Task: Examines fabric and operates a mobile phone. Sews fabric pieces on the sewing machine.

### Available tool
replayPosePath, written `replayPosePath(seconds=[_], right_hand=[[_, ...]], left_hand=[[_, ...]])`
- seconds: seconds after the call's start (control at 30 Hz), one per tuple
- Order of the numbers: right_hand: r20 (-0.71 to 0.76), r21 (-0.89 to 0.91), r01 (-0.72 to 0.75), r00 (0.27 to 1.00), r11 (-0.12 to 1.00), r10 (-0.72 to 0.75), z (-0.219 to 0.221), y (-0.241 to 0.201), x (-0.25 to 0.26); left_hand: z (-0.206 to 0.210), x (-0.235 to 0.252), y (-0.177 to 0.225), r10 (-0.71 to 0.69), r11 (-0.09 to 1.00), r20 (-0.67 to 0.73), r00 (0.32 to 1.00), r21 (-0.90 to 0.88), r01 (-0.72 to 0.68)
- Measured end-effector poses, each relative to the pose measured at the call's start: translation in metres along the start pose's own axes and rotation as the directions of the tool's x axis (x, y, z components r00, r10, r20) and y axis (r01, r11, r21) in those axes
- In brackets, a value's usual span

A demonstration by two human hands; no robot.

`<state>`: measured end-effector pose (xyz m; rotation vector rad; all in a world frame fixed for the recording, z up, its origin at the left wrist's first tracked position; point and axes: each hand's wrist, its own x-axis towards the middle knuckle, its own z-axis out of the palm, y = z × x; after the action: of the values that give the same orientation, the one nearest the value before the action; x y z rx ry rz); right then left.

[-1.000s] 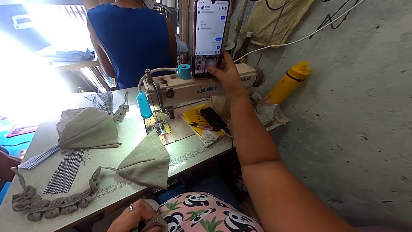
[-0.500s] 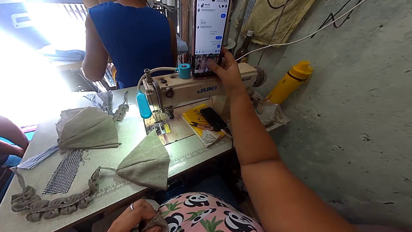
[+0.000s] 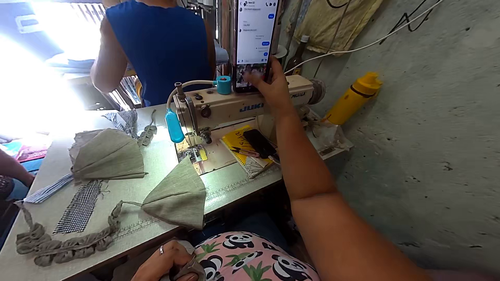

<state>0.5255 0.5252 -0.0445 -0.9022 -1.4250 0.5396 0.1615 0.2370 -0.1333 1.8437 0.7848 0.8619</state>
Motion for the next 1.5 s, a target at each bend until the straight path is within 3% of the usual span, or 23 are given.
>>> replayPosePath(seconds=[0.17,0.33,0.4,0.6,0.67,0.77,0.87,1.37,1.5], right_hand=[[0.18,0.117,-0.079,0.982,0.99,0.057,-0.027,-0.006,0.002],[0.184,0.14,-0.087,0.981,0.986,0.061,-0.023,-0.009,0.001],[0.116,0.11,-0.044,0.993,0.993,0.032,-0.01,-0.01,-0.002],[-0.18,-0.256,-0.031,0.984,0.966,-0.016,0.026,-0.004,-0.003],[-0.125,-0.2,-0.026,0.992,0.979,0.001,0.021,-0.004,-0.003],[0.073,0.039,-0.011,0.997,0.999,0.008,0.0,-0.005,-0.006],[0.15,0.119,-0.022,0.989,0.993,0.004,-0.011,-0.003,-0.005],[0.059,0.126,-0.051,0.997,0.991,0.043,-0.009,-0.008,-0.001],[-0.042,0.086,-0.026,0.999,0.996,0.029,0.01,-0.007,-0.003]], left_hand=[[-0.001,-0.001,-0.001,-0.002,1.0,0.0,1.0,0.008,0.002],[0.001,0.002,-0.002,0.02,1.0,-0.001,1.0,0.008,-0.02],[0.001,0.002,-0.003,0.02,1.0,-0.004,1.0,0.011,-0.02],[0.0,0.003,0.001,0.007,1.0,0.005,1.0,0.012,-0.007],[-0.001,0.001,0.001,0.003,1.0,0.003,1.0,0.02,-0.003],[-0.003,0.0,0.0,-0.005,1.0,0.004,1.0,0.005,0.005],[-0.002,0.003,-0.001,0.002,1.0,0.011,1.0,0.0,-0.002],[0.0,0.003,0.001,0.008,1.0,0.001,1.0,0.009,-0.008],[0.001,0.004,0.001,0.012,1.0,0.009,1.0,0.01,-0.012]])
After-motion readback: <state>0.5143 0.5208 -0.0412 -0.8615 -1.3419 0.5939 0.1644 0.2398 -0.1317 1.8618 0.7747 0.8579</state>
